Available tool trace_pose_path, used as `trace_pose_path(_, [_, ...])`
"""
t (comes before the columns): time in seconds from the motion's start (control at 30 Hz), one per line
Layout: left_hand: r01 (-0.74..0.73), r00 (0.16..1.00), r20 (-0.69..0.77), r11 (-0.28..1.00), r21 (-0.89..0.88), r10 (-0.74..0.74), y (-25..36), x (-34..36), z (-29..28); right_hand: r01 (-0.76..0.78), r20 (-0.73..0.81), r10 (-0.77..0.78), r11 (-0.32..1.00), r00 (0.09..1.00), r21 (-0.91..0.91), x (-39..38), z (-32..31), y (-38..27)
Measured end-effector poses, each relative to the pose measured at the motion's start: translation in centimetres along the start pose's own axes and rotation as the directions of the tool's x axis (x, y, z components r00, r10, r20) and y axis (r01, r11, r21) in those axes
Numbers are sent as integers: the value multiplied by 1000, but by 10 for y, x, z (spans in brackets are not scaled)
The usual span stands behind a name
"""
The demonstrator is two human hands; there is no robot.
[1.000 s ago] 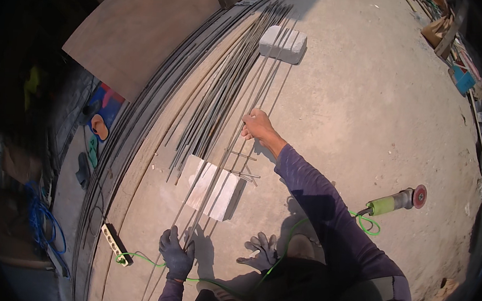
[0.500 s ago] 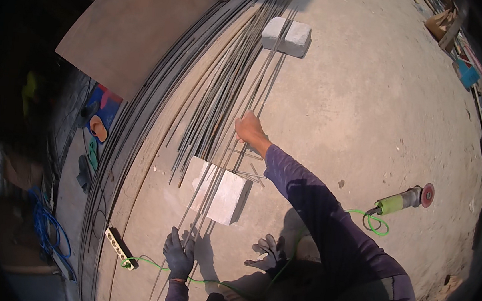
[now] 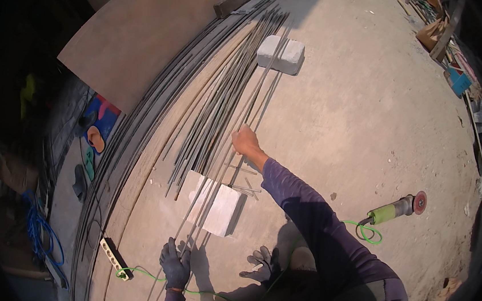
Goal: The person measures and marks metal rods with a white marker, then uses a handheld angle grinder to cut the rods to length. The person repeatedly picks up rods, marks them, and cuts them, placing the cut pieces aside.
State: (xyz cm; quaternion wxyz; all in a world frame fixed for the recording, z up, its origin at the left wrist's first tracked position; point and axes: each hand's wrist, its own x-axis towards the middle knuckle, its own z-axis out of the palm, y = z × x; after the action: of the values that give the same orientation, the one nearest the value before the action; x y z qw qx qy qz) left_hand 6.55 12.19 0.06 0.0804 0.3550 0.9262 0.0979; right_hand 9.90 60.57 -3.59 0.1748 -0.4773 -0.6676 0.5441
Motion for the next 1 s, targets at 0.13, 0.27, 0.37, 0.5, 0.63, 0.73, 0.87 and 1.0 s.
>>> trace_pose_path(0.13, [-33, 999, -11, 999, -1, 33, 6, 4, -2, -25, -3, 25, 999, 1000, 22, 6, -6, 3])
trace_pose_path(0.27, [-18, 999, -32, 1000, -12, 18, 4, 2, 1, -28, 30, 28, 1000, 999, -2, 4, -5, -6])
trace_pose_path(0.37, [-22, 999, -49, 1000, -16, 22, 4, 2, 2, 12, -17, -12, 1000, 1000, 8, 12, -6, -7])
trace_pose_path(0.5, [-40, 998, -57, 999, -21, 39, 5, 3, 1, -23, -34, 25, 998, 999, 61, 17, -12, -6])
trace_pose_path(0.63, [-38, 997, -75, 999, -19, 37, 5, 4, 4, -16, -27, 17, 997, 999, 70, 17, -10, -8])
trace_pose_path(0.73, [-70, 995, -73, 997, -17, 69, 10, 8, 4, -10, -45, 13, 997, 999, 71, 25, -14, -5])
trace_pose_path(0.87, [-85, 991, -107, 996, -36, 80, 13, 8, 5, -11, -42, 12, 999, 999, 42, 26, -18, -11])
trace_pose_path(1.0, [-94, 991, -105, 995, -43, 89, 9, 11, 9, -15, -70, 16, 1000, 997, 18, 38, -14, 1])
